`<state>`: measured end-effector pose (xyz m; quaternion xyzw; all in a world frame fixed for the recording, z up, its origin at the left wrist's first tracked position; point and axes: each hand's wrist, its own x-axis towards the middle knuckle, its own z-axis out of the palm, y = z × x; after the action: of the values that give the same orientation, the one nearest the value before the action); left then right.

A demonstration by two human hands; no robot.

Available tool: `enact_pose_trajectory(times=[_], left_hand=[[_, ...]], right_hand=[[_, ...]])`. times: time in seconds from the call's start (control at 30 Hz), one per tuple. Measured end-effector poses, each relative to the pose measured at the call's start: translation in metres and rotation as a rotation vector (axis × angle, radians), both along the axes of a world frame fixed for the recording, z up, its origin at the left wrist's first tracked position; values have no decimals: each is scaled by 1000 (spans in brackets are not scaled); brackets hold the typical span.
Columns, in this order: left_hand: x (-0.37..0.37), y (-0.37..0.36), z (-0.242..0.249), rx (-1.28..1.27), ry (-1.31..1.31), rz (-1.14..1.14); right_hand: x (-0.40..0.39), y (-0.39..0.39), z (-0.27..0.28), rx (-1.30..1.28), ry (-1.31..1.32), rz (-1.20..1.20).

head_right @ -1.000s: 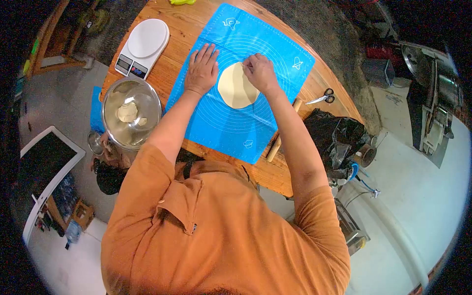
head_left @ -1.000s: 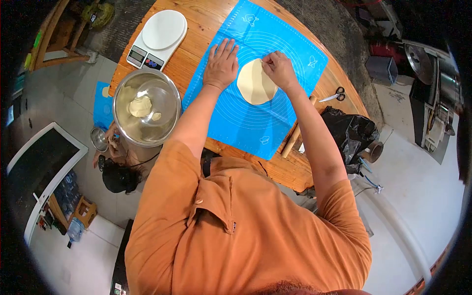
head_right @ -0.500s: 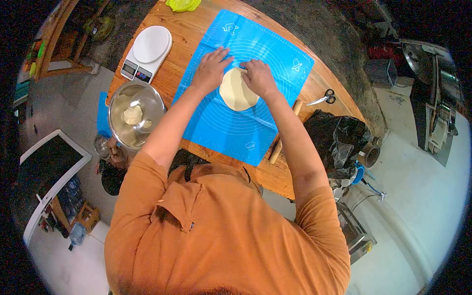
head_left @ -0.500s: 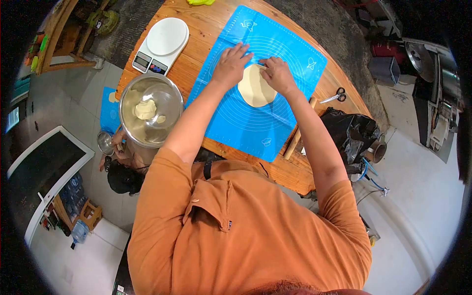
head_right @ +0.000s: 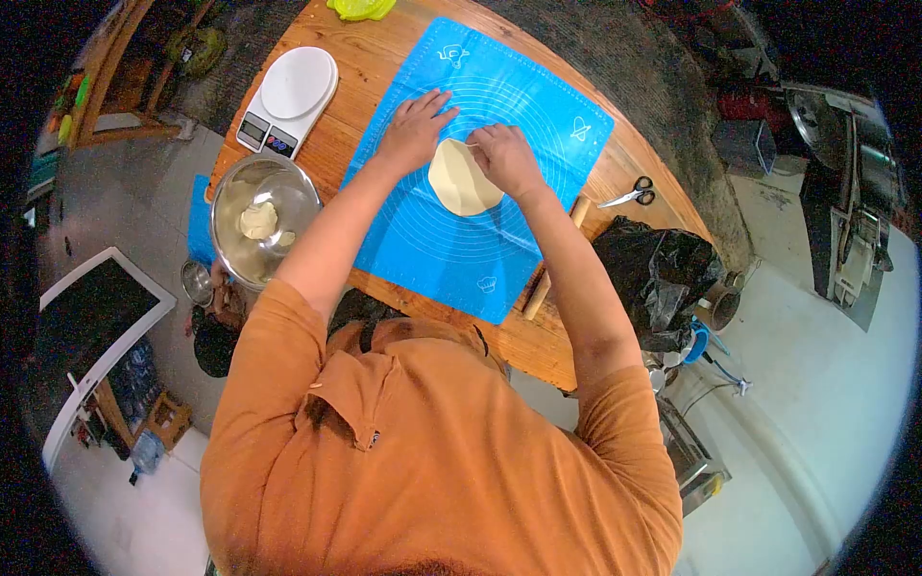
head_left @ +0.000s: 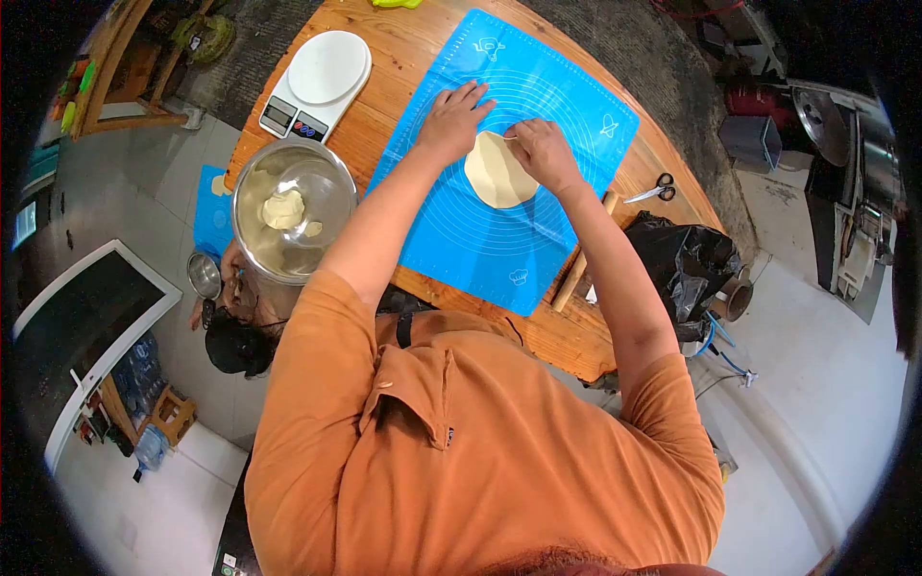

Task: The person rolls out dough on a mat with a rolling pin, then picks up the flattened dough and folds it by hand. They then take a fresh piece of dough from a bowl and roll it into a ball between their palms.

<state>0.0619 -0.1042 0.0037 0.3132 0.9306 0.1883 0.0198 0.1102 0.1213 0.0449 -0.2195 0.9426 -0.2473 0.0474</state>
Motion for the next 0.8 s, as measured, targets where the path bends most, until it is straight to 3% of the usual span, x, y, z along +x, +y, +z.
enact_pose_trajectory(times=[0.5, 0.63, 0.7, 0.8], left_hand=[[1, 0, 4, -9, 4, 1], [3, -4, 7, 135, 21, 3], [11, -7, 18, 216, 67, -5], [32, -11, 33, 335, -98, -26]], right_hand=[[34, 9, 19, -64, 122, 99], [34, 9, 23, -127, 110, 83], [32, 10, 25, -121, -22, 20], [28, 10, 28, -123, -15, 18]])
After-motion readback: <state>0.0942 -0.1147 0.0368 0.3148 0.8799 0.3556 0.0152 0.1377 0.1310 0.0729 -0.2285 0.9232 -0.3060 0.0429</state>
